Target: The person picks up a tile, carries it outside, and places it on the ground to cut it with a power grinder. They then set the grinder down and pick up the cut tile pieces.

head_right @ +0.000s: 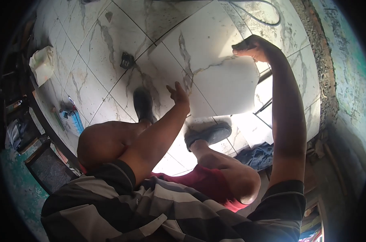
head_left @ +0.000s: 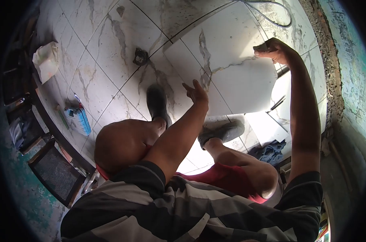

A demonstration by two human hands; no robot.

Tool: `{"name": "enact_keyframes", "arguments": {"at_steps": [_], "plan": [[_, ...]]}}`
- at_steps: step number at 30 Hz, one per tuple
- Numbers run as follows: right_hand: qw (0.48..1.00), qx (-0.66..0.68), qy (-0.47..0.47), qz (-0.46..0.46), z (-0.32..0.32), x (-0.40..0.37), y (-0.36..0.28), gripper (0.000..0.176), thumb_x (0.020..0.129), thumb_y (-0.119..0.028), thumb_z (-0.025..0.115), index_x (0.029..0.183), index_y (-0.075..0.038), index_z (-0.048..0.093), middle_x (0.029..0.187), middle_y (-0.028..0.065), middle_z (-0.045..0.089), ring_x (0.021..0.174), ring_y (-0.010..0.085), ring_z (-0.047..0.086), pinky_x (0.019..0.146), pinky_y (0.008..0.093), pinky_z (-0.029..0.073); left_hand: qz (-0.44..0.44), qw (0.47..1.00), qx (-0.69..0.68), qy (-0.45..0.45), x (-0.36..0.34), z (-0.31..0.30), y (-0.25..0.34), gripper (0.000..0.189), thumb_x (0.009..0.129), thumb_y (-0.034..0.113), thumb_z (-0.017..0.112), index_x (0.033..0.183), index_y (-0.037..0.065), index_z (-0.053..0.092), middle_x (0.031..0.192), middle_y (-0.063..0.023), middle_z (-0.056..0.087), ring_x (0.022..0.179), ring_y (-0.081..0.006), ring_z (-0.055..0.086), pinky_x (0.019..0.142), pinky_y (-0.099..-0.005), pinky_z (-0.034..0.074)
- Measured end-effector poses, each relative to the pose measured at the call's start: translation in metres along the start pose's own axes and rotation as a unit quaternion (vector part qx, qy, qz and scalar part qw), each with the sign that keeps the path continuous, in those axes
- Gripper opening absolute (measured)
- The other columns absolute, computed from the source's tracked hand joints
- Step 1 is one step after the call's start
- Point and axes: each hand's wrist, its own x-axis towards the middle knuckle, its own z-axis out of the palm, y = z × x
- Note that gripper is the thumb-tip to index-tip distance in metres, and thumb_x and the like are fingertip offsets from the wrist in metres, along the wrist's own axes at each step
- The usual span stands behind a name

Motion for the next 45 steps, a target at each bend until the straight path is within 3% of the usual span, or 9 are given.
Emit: {"name": "enact_keyframes", "arguments": {"at_steps": [4, 8, 14, 21, 26, 34, 36, 42, 45], "plan": [[0.979, 0.18, 0.036, -0.09, 0.051, -0.047, 0.003, 0.05, 0.08, -0.037, 0.078, 0.118, -0.007, 0.065, 0.111, 0.0087, 0.07, 0.104, 0.0187, 0.064, 0.093, 0.031, 0.049, 0.033, 0.997, 0.067, 0.01, -0.045, -0.056, 0.019, 0.076, 0.098, 0.054, 0.039, 0.155, 0.015, 0.007, 0.154, -0.0319, 0.008, 0.142, -0.0448, 0.02, 0.112, -0.0516, 0.025], [0.975, 0.102, 0.027, -0.194, 0.091, -0.087, -0.031, 0.04, 0.078, -0.019, 0.075, 0.111, 0.0, 0.061, 0.098, 0.0159, 0.068, 0.092, 0.0242, 0.067, 0.08, 0.0369, 0.053, 0.1, 0.982, 0.159, -0.036, -0.099, -0.153, 0.032, 0.071, 0.099, 0.052, 0.038, 0.154, 0.012, 0.015, 0.154, -0.0307, 0.013, 0.141, -0.0457, 0.021, 0.114, -0.0481, 0.025], [0.992, 0.077, 0.094, -0.03, 0.138, -0.213, -0.141, 0.036, 0.083, -0.013, 0.061, 0.118, -0.004, 0.059, 0.105, 0.023, 0.066, 0.103, 0.0395, 0.063, 0.086, 0.0442, 0.051, 0.216, 0.947, 0.184, -0.147, -0.232, -0.315, 0.159, 0.067, 0.1, 0.052, 0.035, 0.15, 0.007, 0.028, 0.147, -0.023, 0.021, 0.124, -0.0343, 0.046, 0.101, -0.0438, 0.042], [0.938, 0.201, 0.279, 0.041, 0.098, -0.49, -0.205, 0.034, 0.082, -0.022, 0.058, 0.109, -0.002, 0.061, 0.1, 0.0244, 0.066, 0.096, 0.0403, 0.064, 0.084, 0.0472, 0.05, 0.069, 0.906, 0.275, -0.315, -0.292, -0.448, 0.309, 0.067, 0.098, 0.054, 0.041, 0.146, 0.007, 0.038, 0.148, -0.0162, 0.039, 0.124, -0.0319, 0.049, 0.101, -0.0452, 0.039], [0.791, 0.349, 0.501, 0.028, 0.14, -0.674, -0.234, 0.033, 0.082, -0.027, 0.064, 0.095, 0.003, 0.063, 0.085, 0.0212, 0.067, 0.083, 0.0353, 0.067, 0.075, 0.0418, 0.05, -0.05, 0.757, 0.408, -0.508, -0.36, -0.48, 0.34, 0.075, 0.095, 0.059, 0.047, 0.142, 0.001, 0.038, 0.144, -0.0157, 0.044, 0.123, -0.0272, 0.05, 0.096, -0.0376, 0.042], [0.313, 0.694, 0.627, -0.167, 0.277, -0.806, -0.307, 0.03, 0.088, -0.011, 0.062, 0.113, 0.006, 0.059, 0.1, 0.0138, 0.067, 0.083, 0.0219, 0.068, 0.073, 0.0345, 0.057, -0.22, 0.509, 0.133, -0.821, -0.554, -0.47, 0.322, 0.09, 0.083, 0.065, 0.06, 0.145, 0.006, 0.035, 0.147, -0.0103, 0.043, 0.13, -0.0278, 0.046, 0.105, -0.0414, 0.041], [0.243, 0.704, 0.642, -0.18, 0.313, -0.825, -0.309, 0.027, 0.088, -0.009, 0.06, 0.111, 0.006, 0.059, 0.099, 0.0132, 0.067, 0.083, 0.022, 0.068, 0.073, 0.0348, 0.057, -0.227, 0.542, 0.135, -0.798, -0.573, -0.465, 0.306, 0.084, 0.084, 0.056, 0.065, 0.145, 0.007, 0.035, 0.149, -0.0096, 0.041, 0.134, -0.0271, 0.043, 0.107, -0.0417, 0.041], [0.069, 0.741, 0.649, -0.157, 0.428, -0.873, -0.301, 0.025, 0.085, -0.004, 0.061, 0.105, 0.009, 0.061, 0.096, 0.0154, 0.066, 0.082, 0.025, 0.068, 0.074, 0.0372, 0.058, -0.204, 0.441, 0.247, -0.839, -0.654, -0.454, 0.222, 0.066, 0.092, 0.042, 0.06, 0.143, 0.006, 0.038, 0.144, -0.0127, 0.047, 0.13, -0.0308, 0.049, 0.105, -0.0501, 0.044], [-0.009, 0.76, 0.645, -0.082, 0.475, -0.878, -0.302, 0.026, 0.084, -0.005, 0.06, 0.106, 0.01, 0.06, 0.095, 0.0169, 0.066, 0.082, 0.0267, 0.068, 0.074, 0.0386, 0.057, -0.238, 0.52, 0.359, -0.738, -0.671, -0.449, 0.175, 0.046, 0.097, 0.021, 0.047, 0.137, -0.001, 0.041, 0.131, -0.0209, 0.056, 0.115, -0.0337, 0.06, 0.093, -0.0492, 0.056]]}}
